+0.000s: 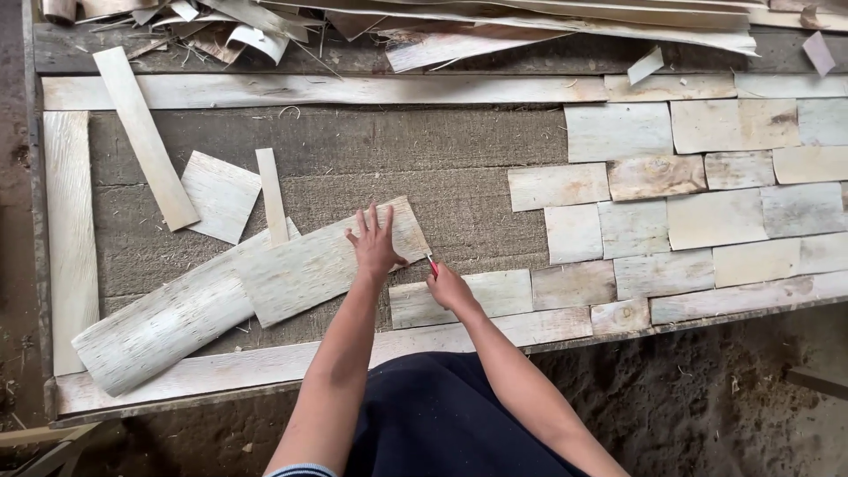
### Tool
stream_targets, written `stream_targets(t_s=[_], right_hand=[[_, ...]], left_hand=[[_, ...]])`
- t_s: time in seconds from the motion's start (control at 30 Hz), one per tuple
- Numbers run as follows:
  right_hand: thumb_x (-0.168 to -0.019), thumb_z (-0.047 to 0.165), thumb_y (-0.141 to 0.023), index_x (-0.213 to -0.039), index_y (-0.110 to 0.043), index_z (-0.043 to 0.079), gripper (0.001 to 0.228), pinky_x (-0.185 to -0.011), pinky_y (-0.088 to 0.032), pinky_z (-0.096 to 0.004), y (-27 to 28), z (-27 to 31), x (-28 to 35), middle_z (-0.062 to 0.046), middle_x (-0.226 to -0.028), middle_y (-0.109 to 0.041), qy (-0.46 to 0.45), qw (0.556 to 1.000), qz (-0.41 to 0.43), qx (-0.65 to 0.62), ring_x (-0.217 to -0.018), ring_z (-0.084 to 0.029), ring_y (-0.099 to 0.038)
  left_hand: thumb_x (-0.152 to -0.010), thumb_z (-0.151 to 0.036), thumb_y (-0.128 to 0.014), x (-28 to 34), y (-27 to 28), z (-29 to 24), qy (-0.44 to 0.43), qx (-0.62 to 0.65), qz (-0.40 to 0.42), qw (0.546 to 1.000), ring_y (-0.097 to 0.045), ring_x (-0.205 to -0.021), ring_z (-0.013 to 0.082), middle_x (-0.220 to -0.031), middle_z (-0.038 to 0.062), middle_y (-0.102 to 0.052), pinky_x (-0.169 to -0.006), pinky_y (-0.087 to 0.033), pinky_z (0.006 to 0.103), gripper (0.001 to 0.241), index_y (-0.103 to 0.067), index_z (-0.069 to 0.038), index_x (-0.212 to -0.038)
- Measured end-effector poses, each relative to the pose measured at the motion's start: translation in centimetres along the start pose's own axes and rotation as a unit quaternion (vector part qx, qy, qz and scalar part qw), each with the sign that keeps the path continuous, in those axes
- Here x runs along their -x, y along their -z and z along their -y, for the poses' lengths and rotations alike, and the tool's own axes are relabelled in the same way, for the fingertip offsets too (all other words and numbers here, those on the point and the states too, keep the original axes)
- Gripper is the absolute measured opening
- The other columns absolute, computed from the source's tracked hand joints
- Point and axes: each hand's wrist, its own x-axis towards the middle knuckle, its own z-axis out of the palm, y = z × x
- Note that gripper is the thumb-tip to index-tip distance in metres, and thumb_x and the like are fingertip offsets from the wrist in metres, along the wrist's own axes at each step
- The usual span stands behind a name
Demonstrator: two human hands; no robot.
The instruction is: The person is creating a decorative surface by cutting thin wood veneer strips to size with a utility knife and fitting them together in a tiled pattern.
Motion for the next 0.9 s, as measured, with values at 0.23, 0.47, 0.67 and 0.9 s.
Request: stream_targets(t_s=[0.23, 0.47, 0.67, 0.9], right_hand=[[-0.095, 0.026, -0.053, -0.102, -0.064, 0.004, 0.026, -0.047, -0.06, -0.034, 0.1, -1.6, -0.7, -0.015, -0.072, -0.068, -0.01, 0.991, 0.012, -0.134, -0.052, -0.024, -0.069], [-0.091, 0.026, -0.06, -0.103, -0.071, 0.0, 0.031, -0.049, -0.054, -0.031, -0.5, -2.7, -3.4, -0.008, -0.067, -0.061, -0.035, 0.965, -0.007, -0.26, -0.053, -0.017, -0.061], [-0.084, 0.014, -0.075, -0.087, -0.069, -0.001, 0.016, -0.041, -0.031, -0.02, 5.3, 0.4, 3.4, -0.002, -0.051, -0.041, 0.024, 0.903, 0.126, -0.411, -0.04, -0.007, -0.036], [-0.079, 0.003, -0.079, -0.08, -0.069, -0.005, 0.013, -0.04, -0.042, -0.022, 8.5, -1.4, 5.7, -0.009, -0.053, -0.054, 0.094, 0.896, 0.204, -0.384, -0.04, -0.01, -0.053]], left_hand=[[-0.077, -0.029, -0.087, -5.4, -2.3, 3.6, -0.066, 0.066, -0.165, 0.982, -0.055, -0.117, 0.0208, -0.126, 0.001, -0.044, -0.107, -0.039, 0.0528, 0.071, -0.052, -0.019, -0.138], [-0.086, -0.033, -0.077, -2.0, 4.9, 3.7, -0.143, 0.187, -0.183, 0.955, -0.072, -0.09, 0.0328, -0.104, -0.004, -0.06, -0.078, -0.059, 0.0484, 0.023, -0.067, -0.028, -0.106], [-0.097, -0.028, -0.067, 0.2, 7.1, 5.0, -0.118, 0.245, -0.206, 0.94, -0.071, -0.102, 0.0371, -0.109, 0.005, -0.071, -0.088, -0.056, 0.0516, 0.02, -0.07, -0.025, -0.116], [-0.101, -0.027, -0.062, 0.6, 8.2, 4.6, -0.167, 0.265, -0.261, 0.913, -0.072, -0.098, 0.0315, -0.102, 0.003, -0.072, -0.084, -0.057, 0.047, 0.012, -0.066, -0.027, -0.112]])
